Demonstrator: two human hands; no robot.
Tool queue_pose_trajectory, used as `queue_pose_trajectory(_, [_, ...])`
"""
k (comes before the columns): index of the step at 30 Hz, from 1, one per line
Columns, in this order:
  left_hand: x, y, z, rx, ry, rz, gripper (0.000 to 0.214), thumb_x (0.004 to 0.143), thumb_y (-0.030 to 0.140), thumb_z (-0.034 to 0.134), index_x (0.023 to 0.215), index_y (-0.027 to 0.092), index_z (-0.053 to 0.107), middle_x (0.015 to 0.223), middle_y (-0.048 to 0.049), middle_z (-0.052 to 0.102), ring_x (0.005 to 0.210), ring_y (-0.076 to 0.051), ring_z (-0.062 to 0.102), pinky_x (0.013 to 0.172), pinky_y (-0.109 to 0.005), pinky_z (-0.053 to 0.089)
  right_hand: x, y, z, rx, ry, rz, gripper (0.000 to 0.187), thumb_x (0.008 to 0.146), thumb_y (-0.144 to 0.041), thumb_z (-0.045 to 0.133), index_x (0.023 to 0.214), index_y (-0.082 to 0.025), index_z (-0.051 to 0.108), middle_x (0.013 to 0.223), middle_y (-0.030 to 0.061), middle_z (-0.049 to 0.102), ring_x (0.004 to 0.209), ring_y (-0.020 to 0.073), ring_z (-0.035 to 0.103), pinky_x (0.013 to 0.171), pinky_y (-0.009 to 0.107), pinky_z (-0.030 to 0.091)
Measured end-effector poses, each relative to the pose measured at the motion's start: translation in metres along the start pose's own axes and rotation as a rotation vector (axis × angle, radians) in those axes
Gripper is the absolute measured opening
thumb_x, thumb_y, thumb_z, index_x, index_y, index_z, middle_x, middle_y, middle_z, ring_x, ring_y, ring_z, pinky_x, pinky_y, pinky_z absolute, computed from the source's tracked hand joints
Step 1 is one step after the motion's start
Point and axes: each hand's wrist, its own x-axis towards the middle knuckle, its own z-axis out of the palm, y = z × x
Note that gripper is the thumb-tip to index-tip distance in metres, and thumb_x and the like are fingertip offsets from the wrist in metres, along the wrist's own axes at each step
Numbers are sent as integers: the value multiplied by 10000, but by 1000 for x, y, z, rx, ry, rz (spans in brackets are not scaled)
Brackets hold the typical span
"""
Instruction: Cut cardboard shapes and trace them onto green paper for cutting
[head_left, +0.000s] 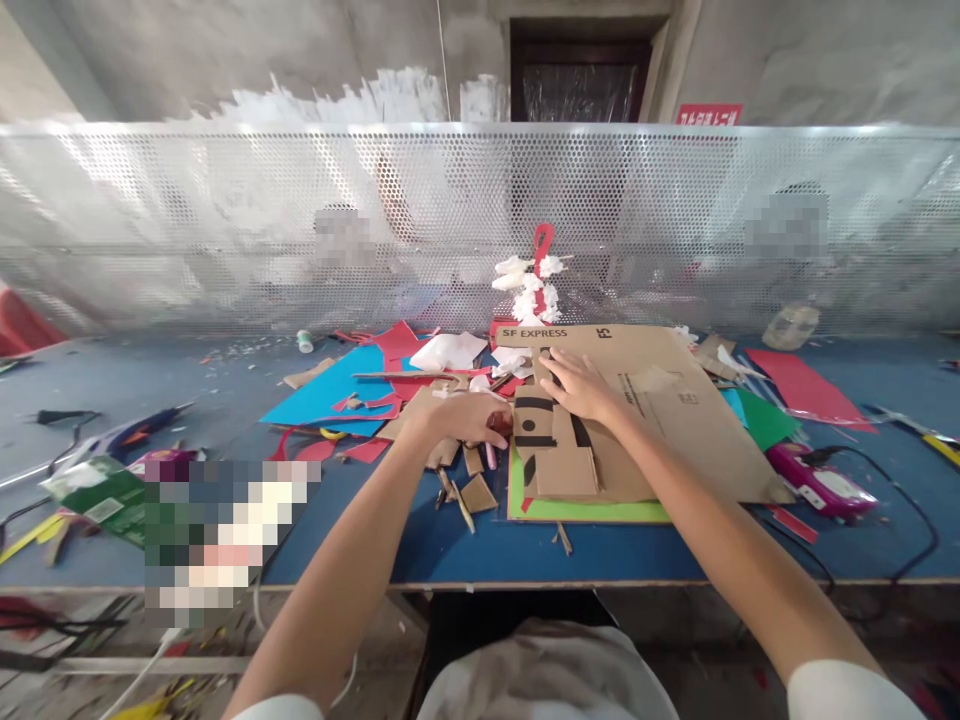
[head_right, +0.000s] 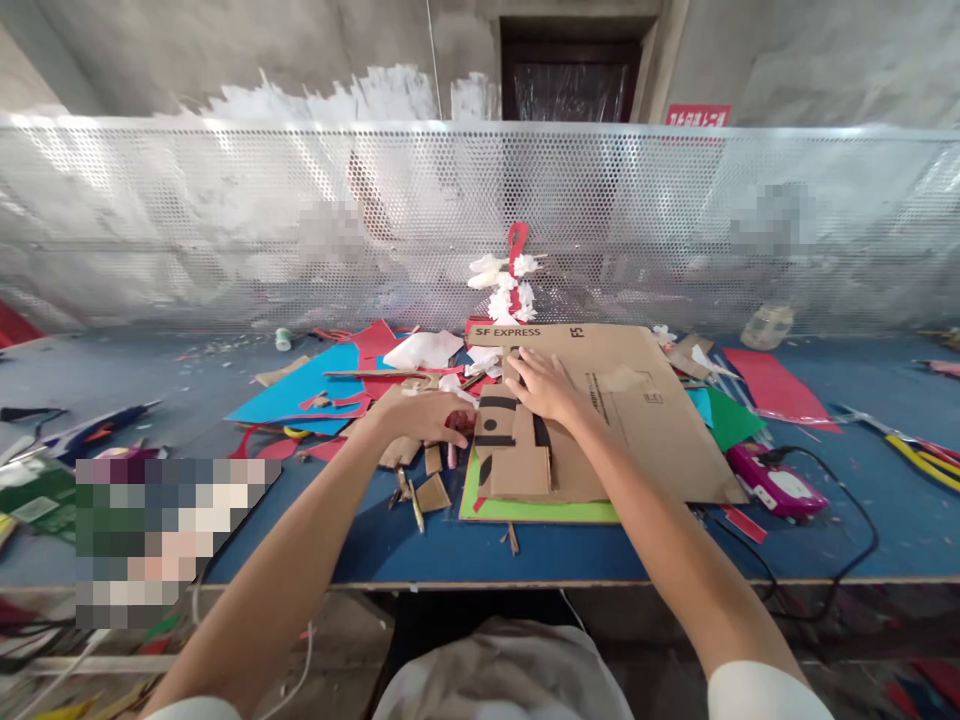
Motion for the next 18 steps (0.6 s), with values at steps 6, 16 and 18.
queue_pose_trajectory(6, [-2,-8,-2,32,48,-68,142,781,309,720,911,261,751,925,-51,762,803,-230,667,724,-303,458,-1,-3,-2,-19,-38,8,591,1079,-513,338,1568,-227,506,1738,118,250,1614,317,228,1265,667,162])
queue_pose_trajectory(16, [-17,-52,-16,482,301,-352,347,835,108,559,1143,173,705,1172,-173,691,1083,-330,669,915,-394,474,0,-2,0,-40,-50,8,586,1083,-520,341,1557,-223,514,1734,132,265,1610,321,239,1260,664,186])
queue_pose_trajectory(18, [-18,-50,-16,560,365,-417,376,856,118,550,1209,161,672,1247,-198,659,1162,-353,645,956,-418,469,0,-2,0,-41,-55,5,588,1082,-523,342,1556,-220,514,1732,141,270,1608,327,244,1256,665,195])
